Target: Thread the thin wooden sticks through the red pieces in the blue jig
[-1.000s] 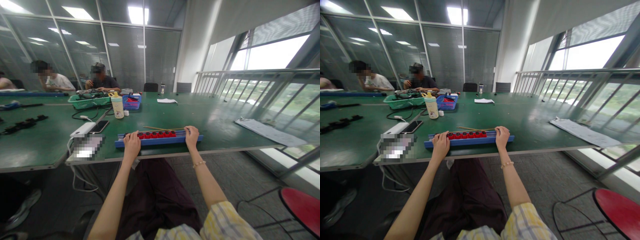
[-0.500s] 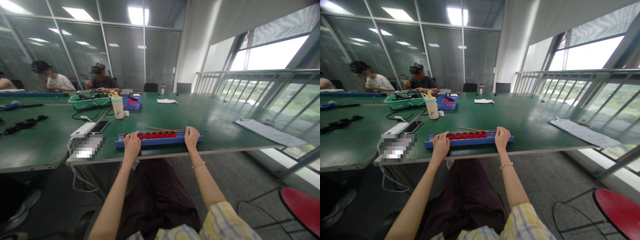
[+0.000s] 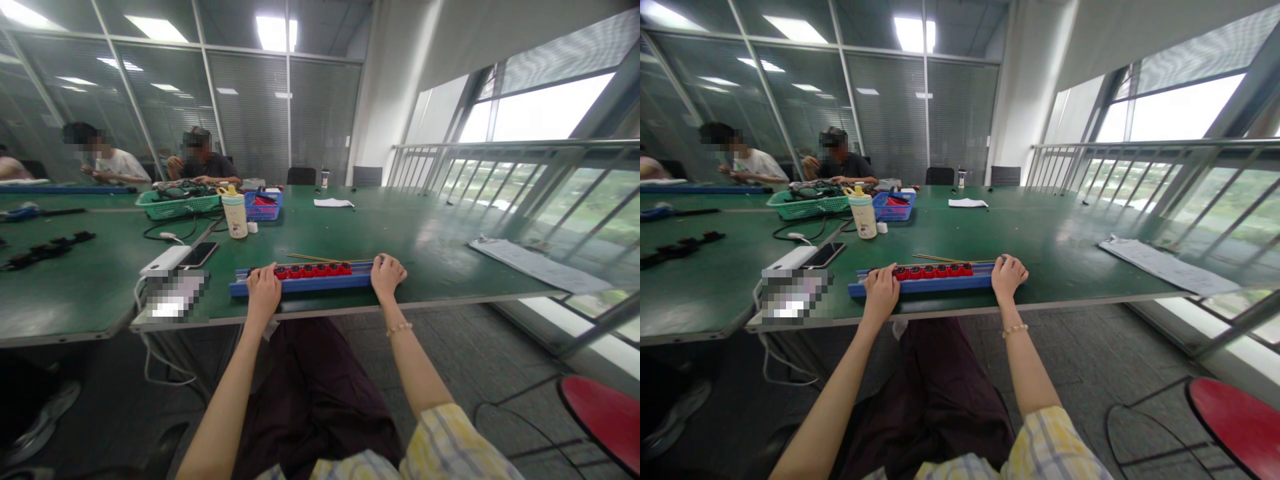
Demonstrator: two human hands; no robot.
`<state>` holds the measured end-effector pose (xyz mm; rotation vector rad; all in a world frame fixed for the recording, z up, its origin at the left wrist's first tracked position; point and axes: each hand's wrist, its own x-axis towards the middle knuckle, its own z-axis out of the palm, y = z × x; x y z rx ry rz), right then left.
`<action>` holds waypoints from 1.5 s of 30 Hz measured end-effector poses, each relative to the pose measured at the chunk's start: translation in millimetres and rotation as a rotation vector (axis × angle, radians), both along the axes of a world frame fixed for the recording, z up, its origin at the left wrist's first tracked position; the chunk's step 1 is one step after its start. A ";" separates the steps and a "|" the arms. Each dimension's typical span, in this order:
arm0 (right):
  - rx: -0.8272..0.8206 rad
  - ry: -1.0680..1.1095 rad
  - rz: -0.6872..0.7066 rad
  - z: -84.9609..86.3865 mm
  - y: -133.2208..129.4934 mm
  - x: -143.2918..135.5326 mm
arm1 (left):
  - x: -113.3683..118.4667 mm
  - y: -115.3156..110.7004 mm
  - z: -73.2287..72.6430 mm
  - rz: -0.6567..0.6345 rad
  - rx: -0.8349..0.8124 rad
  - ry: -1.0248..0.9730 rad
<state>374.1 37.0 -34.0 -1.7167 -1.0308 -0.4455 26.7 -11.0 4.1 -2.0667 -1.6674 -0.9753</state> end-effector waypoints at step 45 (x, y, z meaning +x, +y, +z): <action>-0.007 -0.031 0.233 18.7 -1.0 3.3 | -6.3 -3.5 3.3 0.189 0.052 -0.004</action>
